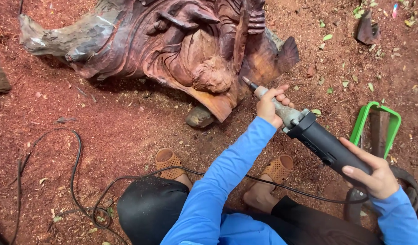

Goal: Using a power rotary tool to carve intricate details into a wooden sculpture of a figure

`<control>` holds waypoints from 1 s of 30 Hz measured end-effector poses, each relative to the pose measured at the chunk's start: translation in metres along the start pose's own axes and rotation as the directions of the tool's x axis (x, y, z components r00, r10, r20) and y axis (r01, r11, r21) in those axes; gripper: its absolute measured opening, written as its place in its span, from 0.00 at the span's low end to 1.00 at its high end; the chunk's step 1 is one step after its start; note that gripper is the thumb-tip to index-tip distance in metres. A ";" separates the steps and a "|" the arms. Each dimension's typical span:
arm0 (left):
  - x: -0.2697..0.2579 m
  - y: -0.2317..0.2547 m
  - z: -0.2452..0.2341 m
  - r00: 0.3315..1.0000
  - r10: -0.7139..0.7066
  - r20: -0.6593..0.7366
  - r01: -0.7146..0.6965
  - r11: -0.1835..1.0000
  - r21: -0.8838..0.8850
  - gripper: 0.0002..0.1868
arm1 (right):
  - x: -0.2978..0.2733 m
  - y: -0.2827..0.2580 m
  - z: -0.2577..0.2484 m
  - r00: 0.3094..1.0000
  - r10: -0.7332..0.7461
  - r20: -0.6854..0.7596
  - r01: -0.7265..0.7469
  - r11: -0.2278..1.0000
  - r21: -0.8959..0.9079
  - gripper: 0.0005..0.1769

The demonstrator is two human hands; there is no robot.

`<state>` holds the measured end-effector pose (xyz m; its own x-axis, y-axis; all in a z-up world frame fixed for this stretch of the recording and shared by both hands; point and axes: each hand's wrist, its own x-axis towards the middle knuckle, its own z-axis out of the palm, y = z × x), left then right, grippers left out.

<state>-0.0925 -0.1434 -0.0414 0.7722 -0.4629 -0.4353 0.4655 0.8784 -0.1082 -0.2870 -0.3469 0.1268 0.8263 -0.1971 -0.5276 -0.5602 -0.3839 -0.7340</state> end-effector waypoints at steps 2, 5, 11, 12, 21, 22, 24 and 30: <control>0.008 0.003 0.008 1.000 -0.007 0.015 0.008 1.000 -0.017 0.16 | 0.000 -0.008 0.002 1.000 -0.004 -0.029 0.003 0.999 -0.042 0.48; 0.017 0.008 0.013 0.993 -0.038 0.112 0.036 0.999 0.022 0.15 | -0.002 -0.011 0.011 0.998 -0.040 -0.050 0.039 0.999 -0.018 0.51; 0.010 0.006 0.007 0.997 -0.022 0.079 0.022 1.000 0.004 0.16 | 0.000 -0.023 0.009 1.000 0.008 -0.027 -0.008 1.000 0.001 0.48; 0.009 0.003 0.003 0.998 -0.012 0.066 0.013 1.000 -0.007 0.16 | -0.001 -0.023 0.007 1.000 0.018 -0.025 -0.017 1.000 0.011 0.48; -0.001 -0.002 -0.015 1.000 -0.025 0.010 0.025 0.999 -0.026 0.17 | 0.001 -0.013 -0.001 0.998 0.036 0.046 -0.037 0.999 0.021 0.48; -0.001 -0.002 -0.018 0.999 -0.031 0.007 0.032 0.998 -0.048 0.17 | 0.002 -0.011 -0.002 0.997 0.037 0.064 -0.040 0.998 0.046 0.48; -0.003 -0.004 -0.021 1.000 -0.019 0.004 0.019 0.999 -0.029 0.16 | 0.003 -0.007 -0.004 0.996 0.034 0.085 -0.039 0.998 0.057 0.47; -0.012 -0.013 -0.027 0.996 0.007 -0.090 -0.008 1.000 -0.015 0.16 | 0.006 0.016 -0.017 0.991 0.019 0.134 -0.025 0.999 0.042 0.47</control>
